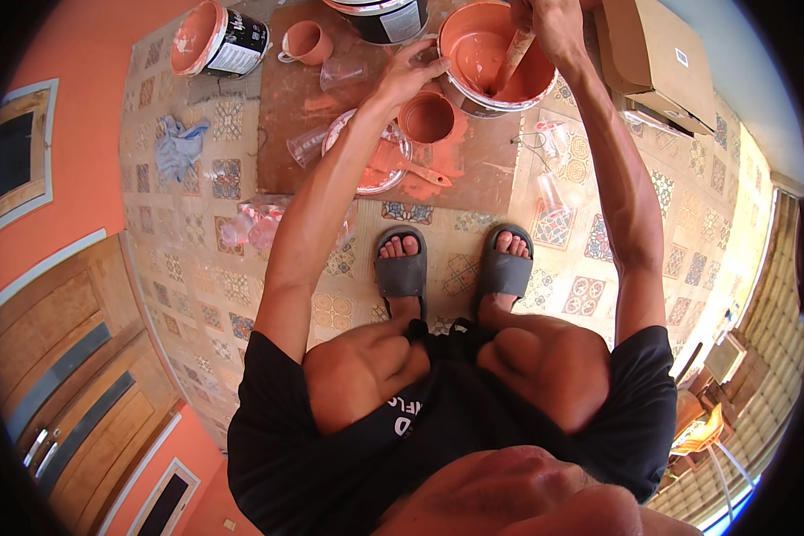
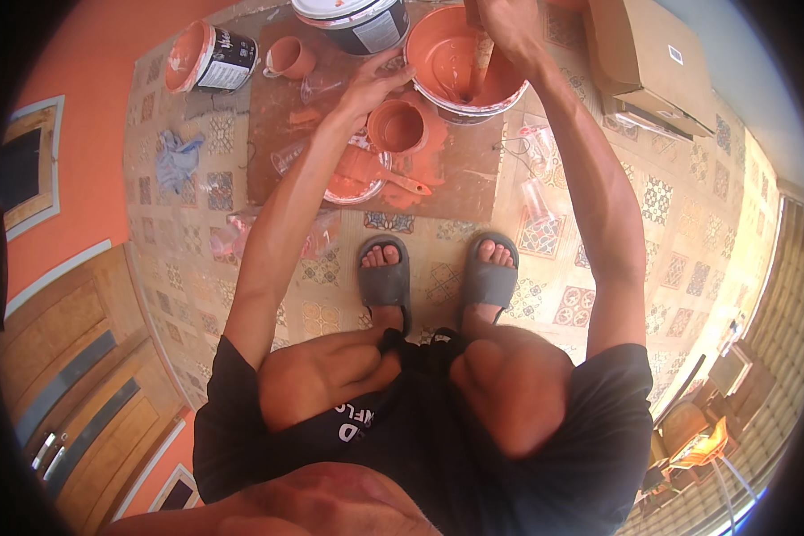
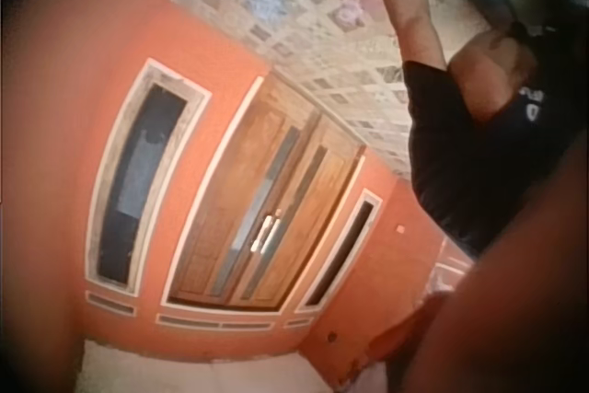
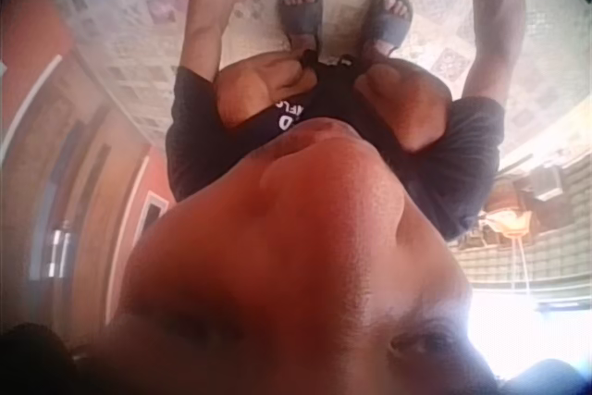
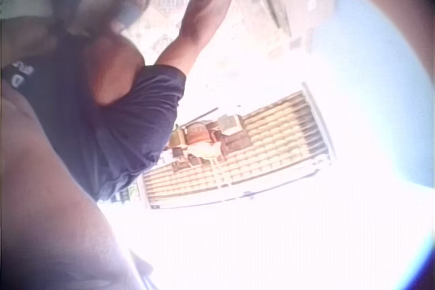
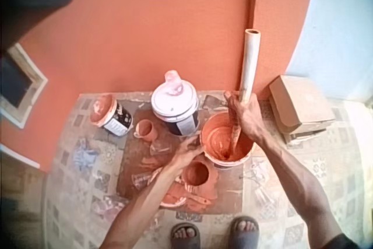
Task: The person mixes orange paint in a bucket using a wooden stick, then pours some into a smaller container. They handle a paintbrush and a plastic cup, and place a lid on a paint can.
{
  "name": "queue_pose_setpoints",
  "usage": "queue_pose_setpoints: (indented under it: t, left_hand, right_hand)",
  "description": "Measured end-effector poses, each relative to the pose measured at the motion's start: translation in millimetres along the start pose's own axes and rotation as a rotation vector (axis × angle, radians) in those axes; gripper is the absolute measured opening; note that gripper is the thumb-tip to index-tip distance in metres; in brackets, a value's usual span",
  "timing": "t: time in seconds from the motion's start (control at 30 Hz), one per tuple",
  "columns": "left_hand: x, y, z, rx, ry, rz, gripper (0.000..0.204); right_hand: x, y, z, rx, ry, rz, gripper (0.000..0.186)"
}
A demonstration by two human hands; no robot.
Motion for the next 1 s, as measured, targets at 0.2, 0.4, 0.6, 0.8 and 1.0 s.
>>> queue_pose_setpoints:
  t: [0.2, 0.4, 0.6, 0.8, 1.0]
  left_hand:
    - [-2.2, -1.0, 0.4, 0.009, -0.032, 0.009, 0.082]
    - [-1.6, -2.6, 0.7, 0.008, -0.034, -0.008, 0.080]
    - [0.1, 1.6, 1.0, 0.038, -0.065, 0.044, 0.081]
    - [0.5, 1.7, 0.3, 0.002, -0.024, 0.028, 0.082]
    - [-2.5, -3.2, 0.9, 0.002, -0.027, 0.013, 0.082]
  right_hand:
    - [1.4, -0.3, 5.3, 0.020, 0.054, 0.005, 0.043]
    - [5.3, -1.6, -9.9, -0.186, -0.170, -0.065, 0.049]
    - [2.2, -2.5, -9.2, -0.074, -0.161, -0.048, 0.052]
    - [5.5, 0.5, -8.3, -0.085, 0.007, -0.124, 0.050]
    - [-0.3, -1.7, -11.2, -0.154, -0.130, -0.052, 0.048]
Point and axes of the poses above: each hand's wrist, its own y-axis towards the middle knuckle, its own z-axis out of the palm, x = y × z, the point moved 6 cm from there along y, towards the middle knuckle, and after that the axes turned 1 degree about -y, right-handed, at the moved point
